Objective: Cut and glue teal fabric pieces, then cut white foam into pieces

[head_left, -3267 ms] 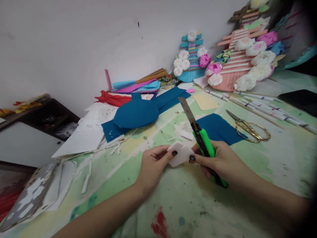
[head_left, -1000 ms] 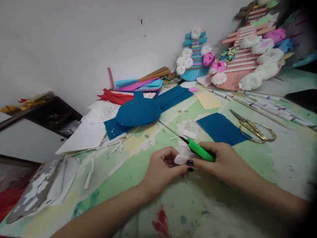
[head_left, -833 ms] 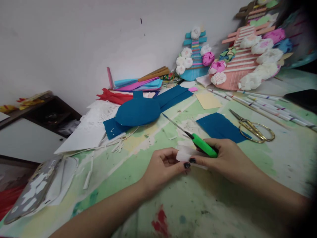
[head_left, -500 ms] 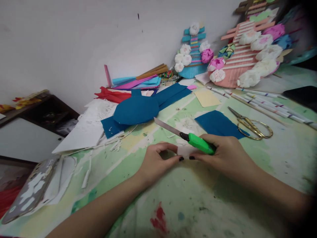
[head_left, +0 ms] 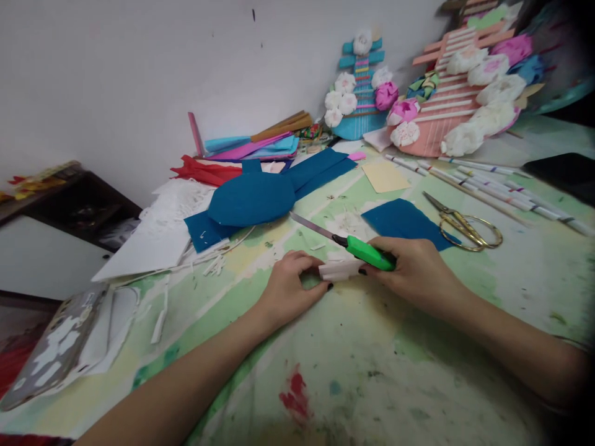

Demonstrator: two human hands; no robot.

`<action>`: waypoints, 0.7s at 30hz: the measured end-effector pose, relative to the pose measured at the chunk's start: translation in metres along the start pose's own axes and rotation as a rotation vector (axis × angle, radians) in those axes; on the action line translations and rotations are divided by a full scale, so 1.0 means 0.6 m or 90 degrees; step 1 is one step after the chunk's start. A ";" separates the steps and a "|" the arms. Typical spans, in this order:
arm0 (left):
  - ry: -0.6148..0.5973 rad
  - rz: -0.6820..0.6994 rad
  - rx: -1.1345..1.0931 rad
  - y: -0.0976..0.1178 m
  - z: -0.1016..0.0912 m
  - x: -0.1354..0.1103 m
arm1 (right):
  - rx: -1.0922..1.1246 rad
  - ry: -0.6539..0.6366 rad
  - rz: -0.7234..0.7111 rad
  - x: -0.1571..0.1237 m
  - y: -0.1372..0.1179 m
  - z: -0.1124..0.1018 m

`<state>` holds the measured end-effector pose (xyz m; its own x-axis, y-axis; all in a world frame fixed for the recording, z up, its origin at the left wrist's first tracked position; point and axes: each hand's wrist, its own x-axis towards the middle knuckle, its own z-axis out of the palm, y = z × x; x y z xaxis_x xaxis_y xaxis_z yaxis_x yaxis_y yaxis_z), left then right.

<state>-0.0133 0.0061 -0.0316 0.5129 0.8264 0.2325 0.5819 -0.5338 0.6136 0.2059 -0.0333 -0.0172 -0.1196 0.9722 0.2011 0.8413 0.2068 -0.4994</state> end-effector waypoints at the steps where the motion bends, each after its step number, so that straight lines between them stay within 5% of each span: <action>1: -0.001 0.003 0.000 0.001 0.000 0.000 | -0.002 -0.001 0.000 -0.001 -0.001 0.000; 21: 0.003 0.032 -0.040 0.000 0.000 -0.004 | -0.011 0.012 0.008 -0.006 -0.003 -0.001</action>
<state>-0.0144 0.0042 -0.0321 0.5368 0.8001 0.2676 0.5154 -0.5621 0.6468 0.2054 -0.0370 -0.0163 -0.0994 0.9725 0.2105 0.8519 0.1925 -0.4870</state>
